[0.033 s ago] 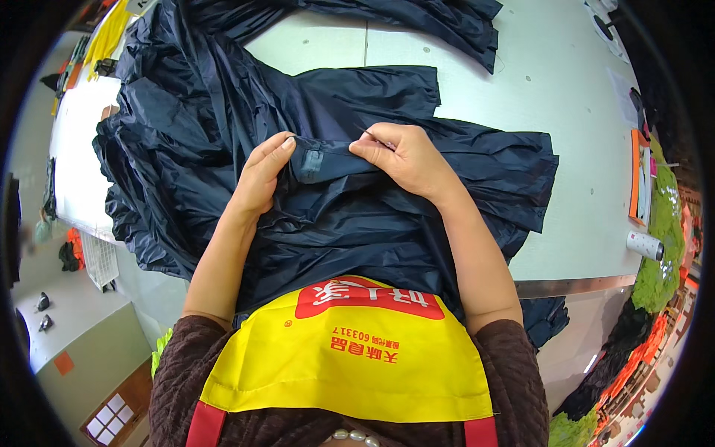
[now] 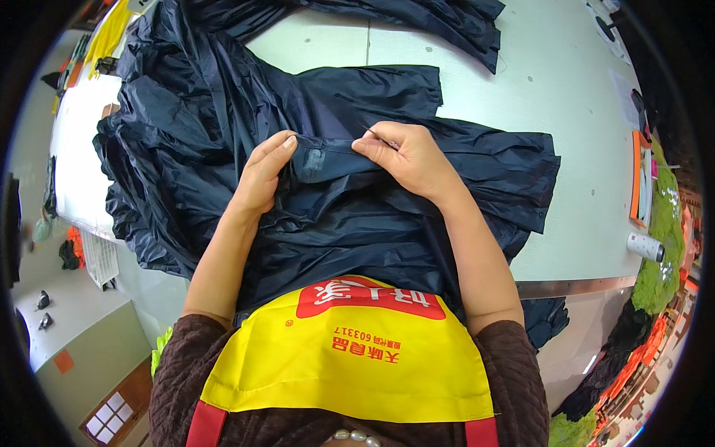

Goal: The person repeatedly picks up dark blue fabric pieces from a table and uses small scissors to trim edges and threads. The person handles the fabric one at a time, turning pieces over and cutting small sections before placing them back on the table.

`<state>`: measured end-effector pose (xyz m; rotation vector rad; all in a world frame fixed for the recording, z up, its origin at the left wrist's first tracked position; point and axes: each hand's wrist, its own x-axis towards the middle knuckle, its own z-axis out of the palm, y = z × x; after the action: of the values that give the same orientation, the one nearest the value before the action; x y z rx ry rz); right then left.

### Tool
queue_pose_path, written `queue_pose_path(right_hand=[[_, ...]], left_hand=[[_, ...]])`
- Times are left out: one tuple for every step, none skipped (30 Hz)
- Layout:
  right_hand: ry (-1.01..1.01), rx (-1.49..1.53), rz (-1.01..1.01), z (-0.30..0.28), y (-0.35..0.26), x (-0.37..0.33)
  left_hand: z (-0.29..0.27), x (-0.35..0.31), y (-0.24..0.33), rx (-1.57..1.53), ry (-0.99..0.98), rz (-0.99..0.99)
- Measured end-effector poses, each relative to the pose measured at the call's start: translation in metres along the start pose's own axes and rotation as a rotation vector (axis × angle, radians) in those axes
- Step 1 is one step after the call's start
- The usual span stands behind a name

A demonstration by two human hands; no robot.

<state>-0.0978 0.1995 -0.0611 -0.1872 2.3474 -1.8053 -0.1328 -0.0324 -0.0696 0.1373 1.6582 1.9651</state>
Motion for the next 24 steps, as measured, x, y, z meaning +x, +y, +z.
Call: queue_pose_path(right_hand=[[0.048, -0.018, -0.013, 0.000, -0.001, -0.001], [0.061, -0.043, -0.020, 0.000, 0.000, -0.001], [0.081, -0.045, -0.025, 0.001, -0.001, -0.001], [0.101, -0.046, -0.031, 0.001, -0.003, -0.002], [0.122, -0.048, -0.037, 0.002, -0.004, -0.002], [0.187, -0.130, -0.088, 0.002, -0.006, -0.002], [0.252, -0.213, -0.140, 0.002, -0.008, -0.001], [0.316, -0.295, -0.192, 0.003, -0.011, -0.001], [0.348, -0.326, -0.266, 0.004, -0.013, -0.001], [0.379, -0.356, -0.341, 0.006, -0.017, 0.000], [0.411, -0.386, -0.415, 0.008, -0.023, -0.001], [0.364, -0.394, -0.417, 0.011, -0.033, -0.003], [0.297, -0.387, -0.382, 0.016, -0.038, -0.004], [0.267, -0.408, -0.393, 0.022, -0.039, -0.003], [0.237, -0.432, -0.405, 0.027, -0.039, -0.002], [0.239, -0.435, -0.411, 0.032, -0.034, 0.000], [0.241, -0.437, -0.418, 0.037, -0.026, 0.002], [0.240, -0.436, -0.427, 0.040, -0.021, 0.004], [0.242, -0.426, -0.434, 0.040, -0.020, 0.006], [0.243, -0.415, -0.442, 0.039, -0.019, 0.008], [0.243, -0.405, -0.446, 0.040, -0.018, 0.008], [0.244, -0.424, -0.433, 0.040, -0.018, 0.009], [0.246, -0.443, -0.420, 0.040, -0.020, 0.009], [0.247, -0.462, -0.409, 0.040, -0.021, 0.009]], left_hand=[[-0.001, 0.000, -0.001, -0.033, -0.010, -0.006], [-0.001, 0.000, 0.000, -0.066, -0.020, -0.012], [0.001, 0.000, 0.000, -0.102, -0.033, -0.016], [0.001, 0.001, 0.000, -0.139, -0.024, -0.033], [0.001, 0.002, 0.000, -0.175, -0.014, -0.050], [0.001, 0.002, 0.000, -0.212, -0.004, -0.065], [0.001, 0.002, -0.001, -0.221, 0.011, -0.068], [0.001, 0.003, -0.002, -0.231, 0.027, -0.072], [0.000, 0.002, -0.002, -0.238, 0.042, -0.076], [0.001, 0.002, -0.002, -0.237, 0.041, -0.076], [0.002, 0.002, -0.002, -0.235, 0.041, -0.077], [0.002, 0.002, -0.001, -0.233, 0.038, -0.077], [0.002, 0.002, -0.001, -0.233, 0.027, -0.067], [0.001, 0.001, -0.001, -0.234, 0.015, -0.057], [0.002, 0.001, -0.001, -0.237, 0.002, -0.046], [0.003, 0.000, 0.000, -0.231, 0.001, -0.037], [0.006, -0.001, 0.001, -0.226, 0.001, -0.029], [0.007, -0.003, 0.002, -0.220, 0.005, -0.021], [0.007, -0.003, 0.002, -0.208, 0.008, -0.012], [0.007, -0.003, 0.002, -0.197, 0.010, -0.004], [0.007, -0.004, 0.001, -0.188, 0.012, 0.002], [0.008, -0.005, 0.001, -0.170, 0.016, 0.006], [0.010, -0.006, 0.003, -0.151, 0.019, 0.009], [0.012, -0.006, 0.005, -0.132, 0.023, 0.014]])
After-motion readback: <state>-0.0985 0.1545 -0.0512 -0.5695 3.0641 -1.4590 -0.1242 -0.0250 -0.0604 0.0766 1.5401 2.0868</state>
